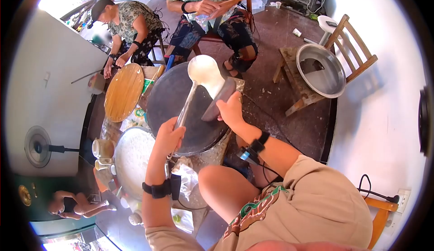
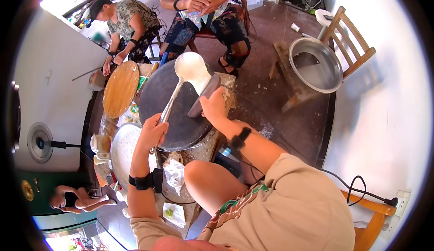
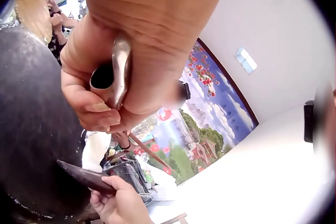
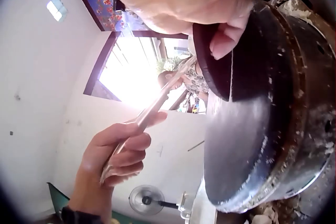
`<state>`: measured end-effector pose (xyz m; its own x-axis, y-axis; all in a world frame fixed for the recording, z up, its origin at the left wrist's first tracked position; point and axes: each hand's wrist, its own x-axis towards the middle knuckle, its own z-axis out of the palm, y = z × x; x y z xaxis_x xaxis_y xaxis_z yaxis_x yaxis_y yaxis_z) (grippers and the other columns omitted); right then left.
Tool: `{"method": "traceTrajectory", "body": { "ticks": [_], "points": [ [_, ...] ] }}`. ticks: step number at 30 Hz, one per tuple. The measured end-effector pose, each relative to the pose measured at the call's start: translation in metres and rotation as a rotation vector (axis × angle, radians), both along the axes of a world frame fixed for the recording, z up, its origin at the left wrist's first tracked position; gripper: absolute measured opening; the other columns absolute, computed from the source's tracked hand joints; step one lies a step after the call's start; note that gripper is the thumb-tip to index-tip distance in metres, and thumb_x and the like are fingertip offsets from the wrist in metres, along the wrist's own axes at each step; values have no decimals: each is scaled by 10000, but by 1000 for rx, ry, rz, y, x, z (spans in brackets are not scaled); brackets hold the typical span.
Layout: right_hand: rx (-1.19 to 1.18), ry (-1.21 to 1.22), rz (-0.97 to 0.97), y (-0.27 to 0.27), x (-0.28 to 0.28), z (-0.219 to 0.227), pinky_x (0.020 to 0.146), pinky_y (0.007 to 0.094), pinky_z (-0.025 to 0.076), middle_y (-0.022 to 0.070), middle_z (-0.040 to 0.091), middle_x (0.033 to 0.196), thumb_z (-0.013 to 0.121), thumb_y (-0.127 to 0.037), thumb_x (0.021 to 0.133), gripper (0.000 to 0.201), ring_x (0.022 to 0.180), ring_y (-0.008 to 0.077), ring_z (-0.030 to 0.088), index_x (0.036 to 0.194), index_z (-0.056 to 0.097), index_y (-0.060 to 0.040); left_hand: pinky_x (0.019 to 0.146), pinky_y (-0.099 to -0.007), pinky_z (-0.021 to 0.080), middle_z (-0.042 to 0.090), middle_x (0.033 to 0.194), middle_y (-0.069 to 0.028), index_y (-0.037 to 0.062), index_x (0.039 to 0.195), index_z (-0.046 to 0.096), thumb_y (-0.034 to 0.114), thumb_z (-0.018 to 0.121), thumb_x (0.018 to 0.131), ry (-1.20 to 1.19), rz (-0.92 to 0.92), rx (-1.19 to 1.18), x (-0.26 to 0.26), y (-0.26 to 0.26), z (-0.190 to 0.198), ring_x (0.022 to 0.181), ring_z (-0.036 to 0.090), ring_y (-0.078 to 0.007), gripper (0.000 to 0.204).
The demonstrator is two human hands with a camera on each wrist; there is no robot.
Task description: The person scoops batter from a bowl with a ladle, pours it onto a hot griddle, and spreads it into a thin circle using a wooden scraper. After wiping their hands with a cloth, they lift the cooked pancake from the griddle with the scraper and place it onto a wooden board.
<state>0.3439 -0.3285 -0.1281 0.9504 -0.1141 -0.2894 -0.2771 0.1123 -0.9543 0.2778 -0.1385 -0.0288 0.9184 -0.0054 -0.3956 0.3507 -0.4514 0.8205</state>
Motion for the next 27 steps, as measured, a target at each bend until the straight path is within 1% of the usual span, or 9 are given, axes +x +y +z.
{"method": "traceTrajectory", "body": {
  "ticks": [4, 5, 10, 12, 15, 18, 22, 26, 27],
  "points": [
    [-62, -35, -61, -8, -7, 5, 360, 333, 494, 222, 544, 810, 569, -80, 776, 421, 523, 262, 597, 1041, 286, 84, 344, -243, 323, 475, 567, -7, 33, 734, 483, 72, 513, 813, -20, 20, -44, 8, 6, -8, 376, 432, -82, 93],
    [-114, -118, -77, -12, -9, -3, 358, 334, 491, 219, 555, 782, 565, -85, 782, 415, 522, 268, 602, 1050, 286, 64, 348, -248, 330, 474, 561, -12, 25, 735, 490, 74, 513, 807, -16, 32, -48, 9, 5, -6, 379, 436, -87, 90],
    [-73, -38, -20, 13, 31, 3, 411, 375, 517, 249, 566, 795, 579, -92, 783, 453, 504, 305, 599, 1077, 265, 48, 348, -259, 346, 481, 567, -20, 16, 736, 501, 83, 517, 797, -22, 45, -9, 18, 9, -13, 383, 444, -96, 92],
    [-150, -129, -84, 27, 50, -6, 354, 326, 474, 227, 557, 802, 546, -69, 778, 471, 461, 236, 576, 1112, 250, 83, 348, -260, 347, 486, 572, -23, 16, 737, 503, 85, 517, 795, -34, 43, -19, 23, 13, -16, 385, 448, -98, 92],
    [-206, -95, -38, 12, 50, -22, 364, 329, 490, 247, 560, 837, 541, -64, 774, 582, 479, 248, 588, 1204, 192, 116, 347, -261, 352, 491, 574, -26, 16, 736, 502, 86, 515, 793, -38, 64, -71, 29, 15, -17, 384, 452, -101, 91],
    [-135, -71, -65, -3, 26, 6, 379, 332, 510, 267, 559, 850, 535, -59, 770, 578, 484, 261, 594, 1196, 188, 120, 347, -263, 352, 493, 576, -28, 16, 735, 503, 89, 516, 790, -67, 62, -29, 33, 16, -18, 380, 454, -104, 92],
    [-101, -49, -51, 35, 66, 10, 409, 402, 523, 268, 569, 805, 557, -82, 762, 403, 627, 359, 634, 1008, 274, 66, 346, -265, 353, 491, 564, -31, 14, 720, 500, 88, 512, 779, -83, 84, -23, 39, 14, -19, 375, 457, -109, 95],
    [-325, -173, -105, 39, 84, -25, 495, 415, 535, 301, 560, 859, 568, -88, 744, 427, 702, 394, 626, 1021, 287, 73, 347, -268, 356, 491, 552, -34, 11, 710, 497, 88, 511, 770, -84, 113, -12, 45, 17, -25, 376, 464, -113, 98],
    [-258, -108, -81, 25, 68, -3, 607, 464, 522, 328, 562, 910, 564, -101, 743, 454, 722, 437, 610, 1062, 295, 78, 347, -269, 357, 491, 549, -35, 10, 708, 497, 88, 511, 768, -87, 128, -16, 47, 18, -25, 376, 465, -114, 99]
  ]
}}
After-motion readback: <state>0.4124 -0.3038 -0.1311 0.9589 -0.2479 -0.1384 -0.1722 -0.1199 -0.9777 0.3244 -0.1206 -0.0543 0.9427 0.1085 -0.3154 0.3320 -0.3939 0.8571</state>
